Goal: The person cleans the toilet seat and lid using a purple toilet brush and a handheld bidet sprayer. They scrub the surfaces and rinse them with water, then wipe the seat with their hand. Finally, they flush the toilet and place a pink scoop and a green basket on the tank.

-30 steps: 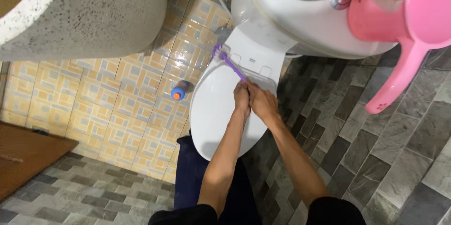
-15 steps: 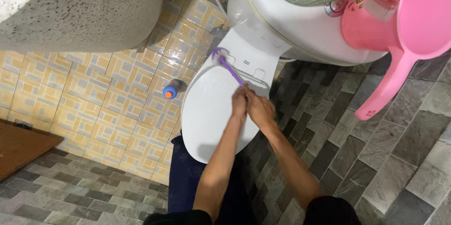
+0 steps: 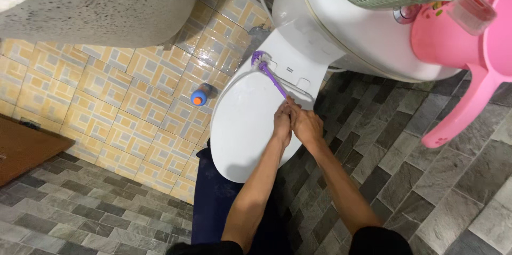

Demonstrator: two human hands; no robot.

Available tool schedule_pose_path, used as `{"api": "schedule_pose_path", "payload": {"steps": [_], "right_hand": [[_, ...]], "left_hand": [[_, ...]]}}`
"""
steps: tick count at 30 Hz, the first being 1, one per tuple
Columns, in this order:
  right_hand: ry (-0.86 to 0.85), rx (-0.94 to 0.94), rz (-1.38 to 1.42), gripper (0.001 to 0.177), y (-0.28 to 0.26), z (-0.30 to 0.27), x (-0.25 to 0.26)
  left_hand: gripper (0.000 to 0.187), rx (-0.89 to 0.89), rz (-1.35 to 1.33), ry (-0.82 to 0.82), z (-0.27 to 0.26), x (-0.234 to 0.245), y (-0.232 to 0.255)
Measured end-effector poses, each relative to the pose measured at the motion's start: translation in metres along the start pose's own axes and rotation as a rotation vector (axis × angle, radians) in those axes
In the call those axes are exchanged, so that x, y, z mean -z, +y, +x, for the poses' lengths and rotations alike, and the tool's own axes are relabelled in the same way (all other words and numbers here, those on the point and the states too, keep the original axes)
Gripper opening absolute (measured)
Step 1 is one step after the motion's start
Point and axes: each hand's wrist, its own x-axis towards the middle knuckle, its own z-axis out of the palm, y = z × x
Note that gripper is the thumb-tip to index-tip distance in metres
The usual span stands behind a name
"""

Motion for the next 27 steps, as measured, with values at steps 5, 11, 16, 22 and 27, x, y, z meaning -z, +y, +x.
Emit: {"api": "schedule_pose_path", "payload": {"steps": [5, 11, 16, 22, 27], "right_hand": [[0.016, 0.150, 0.027, 0.044, -0.024, 0.041, -0.023], [-0.092, 0.009, -0.054, 0.046, -0.015, 0.021, 0.014], [-0.011, 0.007, -0.036, 0.045, -0.010, 0.009, 0.019], [0.086, 0.035, -0.025, 0.044, 0.019, -0.003, -0.002], [-0.058, -0.109, -0.072, 0.041, 0.017, 0.023, -0.022]], "left_hand": [[0.038, -0.175, -0.058, 0.013, 0.013, 0.018, 0.038], [0.040, -0.139, 0.085, -0.111, 0.003, 0.003, 0.032], [0.037, 0.006, 0.042, -0.077, 0.006, -0.008, 0.016], [0.043, 0.016, 0.062, -0.030, -0.001, -0.017, -0.014], [0.055, -0.084, 0.190, 0.084, 0.014, -0.016, 0.008]]}}
